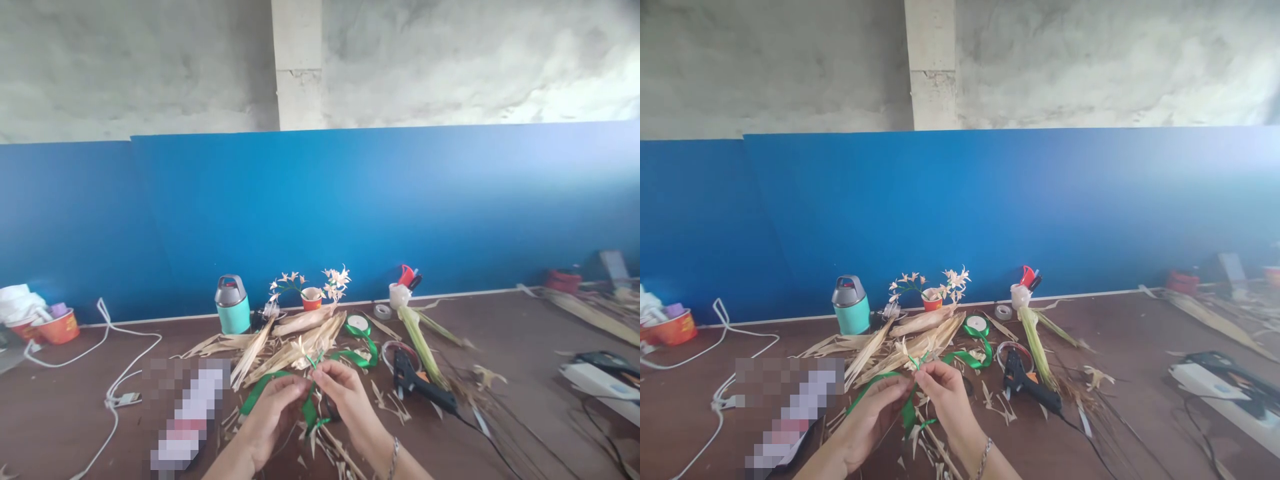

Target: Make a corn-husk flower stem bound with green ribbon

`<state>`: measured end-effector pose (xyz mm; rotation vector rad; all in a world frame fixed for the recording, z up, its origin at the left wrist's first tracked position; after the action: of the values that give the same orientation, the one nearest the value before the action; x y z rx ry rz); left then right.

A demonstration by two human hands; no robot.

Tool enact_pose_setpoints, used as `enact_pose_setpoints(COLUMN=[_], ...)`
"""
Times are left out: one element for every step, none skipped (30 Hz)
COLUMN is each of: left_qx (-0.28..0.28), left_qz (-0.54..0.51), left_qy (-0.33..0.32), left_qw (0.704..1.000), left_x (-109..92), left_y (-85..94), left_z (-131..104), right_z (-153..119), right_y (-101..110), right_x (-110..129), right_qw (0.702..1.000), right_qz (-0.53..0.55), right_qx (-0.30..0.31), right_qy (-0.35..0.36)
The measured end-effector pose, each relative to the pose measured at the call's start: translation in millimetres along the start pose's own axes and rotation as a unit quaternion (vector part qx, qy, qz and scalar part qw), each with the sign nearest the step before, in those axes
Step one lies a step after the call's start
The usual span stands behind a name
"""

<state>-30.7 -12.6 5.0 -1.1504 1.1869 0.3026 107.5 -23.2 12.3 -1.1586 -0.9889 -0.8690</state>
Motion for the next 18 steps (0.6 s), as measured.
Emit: enact_pose_setpoints(left_qx=[-0.003, -0.005, -0.007, -0.011, -0.015, -0.018, -0.02, -0.015, -0.003, 0.013, 0.032, 0.052, 0.071, 0.087, 0.103, 0.116, 0.125, 0.128], left_qz=[0.006, 0.017, 0.034, 0.057, 0.081, 0.103, 0.116, 0.119, 0.113, 0.098, 0.081, 0.065, 0.055, 0.05, 0.048, 0.047, 0.046, 0.044], left_qy=[-0.004, -0.006, -0.009, -0.012, -0.013, -0.015, -0.013, -0.007, 0.003, 0.014, 0.024, 0.033, 0.041, 0.045, 0.048, 0.049, 0.049, 0.048], left_qw=[1.0, 1.0, 0.999, 0.998, 0.996, 0.994, 0.993, 0.993, 0.994, 0.995, 0.996, 0.996, 0.995, 0.994, 0.992, 0.991, 0.99, 0.99], left_x=[-1, -2, -2, -3, -3, -3, -4, -5, -6, -7, -8, -9, -10, -11, -11, -11, -10, -10], left_y=[-1.1, -2.0, -2.8, -3.5, -4.1, -4.8, -5.5, -6.2, -6.8, -7.3, -7.6, -7.6, -7.3, -6.8, -6.1, -5.2, -4.2, -3.2], left_z=[0, 0, -1, -1, -1, -2, -3, -4, -5, -7, -8, -9, -10, -11, -12, -12, -12, -12], right_z=[0, 0, -1, -1, -1, -1, -2, -2, -2, -2, -3, -3, -3, -4, -4, -4, -5, -5], right_y=[0, 0, 0, 0, 0, 0, 0, 0, 0, 0, 0, 0, 0, 1, 1, 1, 2, 2], right_x=[0, 0, 0, 0, -1, -1, -2, -3, -3, -3, -3, -2, -2, -1, 0, 1, 2, 3], right_qw=[1.0, 1.0, 1.0, 1.0, 1.0, 1.0, 0.999, 0.998, 0.995, 0.993, 0.991, 0.988, 0.985, 0.982, 0.98, 0.978, 0.976, 0.975], right_qz=[0.0, -0.004, -0.007, -0.006, 0.0, 0.012, 0.028, 0.044, 0.059, 0.072, 0.084, 0.094, 0.103, 0.111, 0.118, 0.125, 0.131, 0.136], right_qx=[-0.004, -0.008, -0.01, -0.01, -0.007, -0.003, 0.006, 0.017, 0.031, 0.048, 0.067, 0.087, 0.106, 0.121, 0.133, 0.141, 0.147, 0.151], right_qy=[0.001, 0.007, 0.014, 0.014, 0.007, -0.009, -0.03, -0.052, -0.068, -0.078, -0.084, -0.087, -0.09, -0.091, -0.092, -0.094, -0.094, -0.094])
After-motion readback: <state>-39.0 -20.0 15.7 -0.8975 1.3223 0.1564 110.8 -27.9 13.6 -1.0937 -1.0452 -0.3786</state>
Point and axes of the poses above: each hand's wrist, its own z-axis towards the middle knuckle, its own y-axis out of the back of the hand, x = y × z, the point moved 1 cm from there along z, towards the middle knuckle, and after that the axes turned 11 degrees about x, right-handed, at the moved point
